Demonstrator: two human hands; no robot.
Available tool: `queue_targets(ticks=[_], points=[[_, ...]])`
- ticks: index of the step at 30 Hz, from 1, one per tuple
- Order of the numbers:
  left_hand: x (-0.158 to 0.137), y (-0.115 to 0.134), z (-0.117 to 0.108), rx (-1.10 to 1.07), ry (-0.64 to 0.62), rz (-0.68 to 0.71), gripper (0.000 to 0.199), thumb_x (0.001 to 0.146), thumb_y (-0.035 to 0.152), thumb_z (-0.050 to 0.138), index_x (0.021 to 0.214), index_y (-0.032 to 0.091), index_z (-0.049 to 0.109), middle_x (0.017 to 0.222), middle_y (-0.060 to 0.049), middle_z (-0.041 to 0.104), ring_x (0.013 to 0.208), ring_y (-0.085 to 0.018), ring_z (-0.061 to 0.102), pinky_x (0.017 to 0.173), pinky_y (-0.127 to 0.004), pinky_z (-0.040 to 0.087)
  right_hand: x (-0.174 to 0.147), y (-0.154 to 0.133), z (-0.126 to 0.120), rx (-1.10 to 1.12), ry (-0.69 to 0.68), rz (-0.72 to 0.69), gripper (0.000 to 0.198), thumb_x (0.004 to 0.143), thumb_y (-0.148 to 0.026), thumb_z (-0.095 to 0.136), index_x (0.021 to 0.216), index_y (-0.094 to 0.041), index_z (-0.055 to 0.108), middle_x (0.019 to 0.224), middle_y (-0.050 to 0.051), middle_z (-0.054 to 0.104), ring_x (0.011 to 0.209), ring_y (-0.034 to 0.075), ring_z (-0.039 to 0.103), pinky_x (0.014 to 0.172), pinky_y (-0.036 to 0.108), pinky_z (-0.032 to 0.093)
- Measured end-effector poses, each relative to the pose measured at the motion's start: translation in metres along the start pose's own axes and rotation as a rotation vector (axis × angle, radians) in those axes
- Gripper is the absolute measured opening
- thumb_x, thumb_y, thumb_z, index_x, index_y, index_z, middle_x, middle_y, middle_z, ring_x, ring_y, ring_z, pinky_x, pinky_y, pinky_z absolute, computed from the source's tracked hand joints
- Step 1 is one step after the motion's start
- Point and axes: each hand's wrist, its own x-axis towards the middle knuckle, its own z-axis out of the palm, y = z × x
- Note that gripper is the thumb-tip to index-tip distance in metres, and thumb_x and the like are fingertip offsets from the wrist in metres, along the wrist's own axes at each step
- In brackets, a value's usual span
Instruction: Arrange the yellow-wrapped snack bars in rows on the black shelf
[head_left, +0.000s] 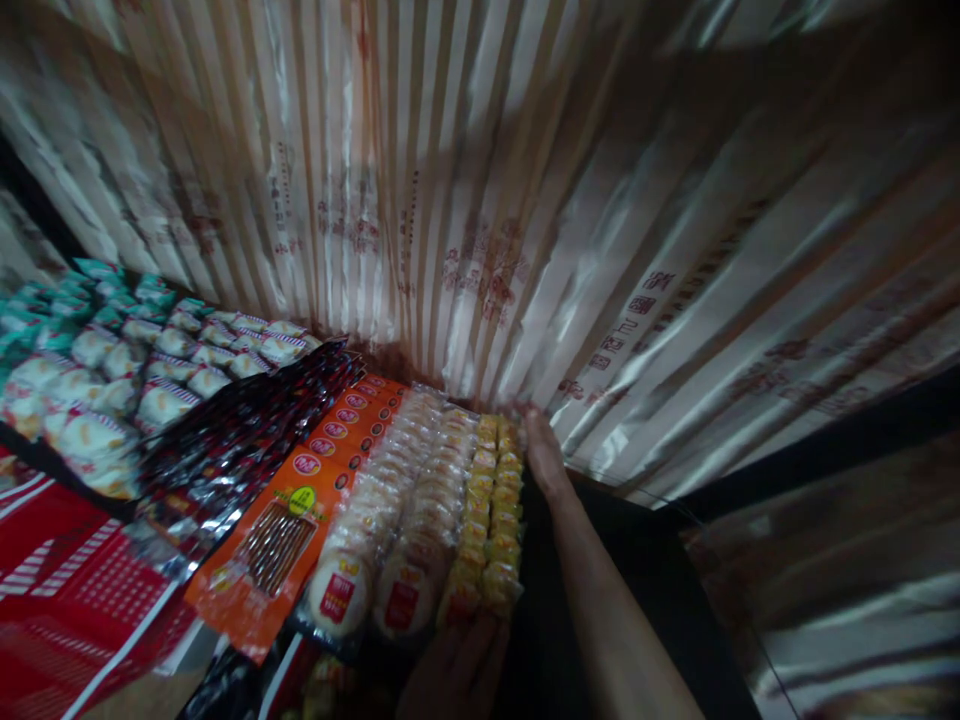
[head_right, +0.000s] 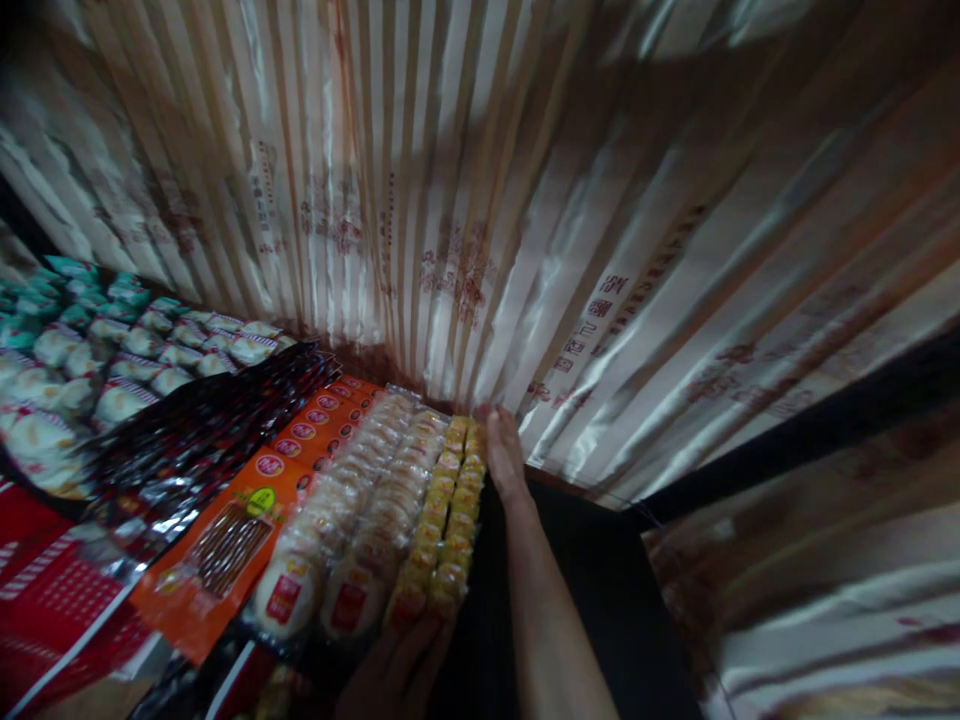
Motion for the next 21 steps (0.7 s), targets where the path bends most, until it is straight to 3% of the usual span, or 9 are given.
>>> queue_targets(ticks=[2, 5, 10, 13, 17, 21], points=[[-0.002, 0.0, 0.002, 0.007, 0.0, -0.031, 0.04, 0.092, 0.032, 0.04, 0.13, 0.023, 0.046, 0.13, -0.004, 0.053, 0.112, -0.016, 0.051, 0.093, -0.025, 0.044, -0.018, 0.0, -0.012, 0.048, 0.132, -0.003, 0.071, 0.08, -0.069, 0.028, 0.112, -0.016, 0.063, 0.135, 0.009, 0.048, 0.128, 0.023, 0.037, 0.111, 0.042, 0.02], [-0.004, -0.001, 0.001, 0.025, -0.005, -0.008, 0.047, 0.093, 0.028, 0.034, 0.139, 0.017, 0.033, 0.136, -0.003, 0.048, 0.117, -0.014, 0.047, 0.098, -0.023, 0.039, -0.06, 0.0, -0.032, 0.137, 0.262, 0.027, 0.065, 0.082, -0.064, 0.031, 0.111, -0.015, 0.061, 0.124, 0.01, 0.057, 0.119, 0.023, 0.047, 0.105, 0.045, 0.03], [-0.002, -0.004, -0.004, -0.042, -0.086, -0.005, 0.045, 0.094, 0.023, 0.029, 0.138, 0.013, 0.032, 0.137, -0.009, 0.045, 0.121, -0.016, 0.045, 0.102, -0.027, 0.036, -0.16, -0.006, -0.052, 0.286, 0.401, 0.127, 0.057, 0.085, -0.056, 0.039, 0.111, -0.01, 0.059, 0.12, 0.013, 0.059, 0.113, 0.024, 0.053, 0.097, 0.044, 0.041], [0.003, -0.007, -0.006, -0.083, -0.087, 0.043, 0.043, 0.094, 0.02, 0.028, 0.136, 0.009, 0.032, 0.133, -0.012, 0.047, 0.121, -0.016, 0.044, 0.103, -0.028, 0.035, -0.224, -0.013, -0.049, 0.242, 0.409, 0.191, 0.046, 0.084, -0.049, 0.045, 0.109, -0.014, 0.06, 0.12, 0.011, 0.059, 0.109, 0.023, 0.056, 0.095, 0.042, 0.042], [0.0, -0.006, -0.017, -0.192, -0.054, 0.009, 0.034, 0.093, 0.021, 0.033, 0.125, 0.014, 0.045, 0.119, -0.009, 0.056, 0.107, -0.016, 0.052, 0.094, -0.028, 0.042, -0.296, -0.017, -0.035, 0.277, 0.43, 0.219, 0.036, 0.083, -0.044, 0.049, 0.107, -0.019, 0.059, 0.11, 0.008, 0.064, 0.097, 0.02, 0.061, 0.08, 0.032, 0.049], [-0.045, 0.002, -0.034, -0.378, -0.105, 0.029, 0.026, 0.09, 0.027, 0.038, 0.107, 0.018, 0.055, 0.102, -0.006, 0.061, 0.092, -0.015, 0.056, 0.083, -0.027, 0.047, -0.341, -0.008, -0.016, 0.176, 0.26, 0.394, 0.039, 0.079, -0.05, 0.05, 0.101, -0.02, 0.06, 0.091, 0.007, 0.068, 0.082, 0.021, 0.064, 0.073, 0.034, 0.051]])
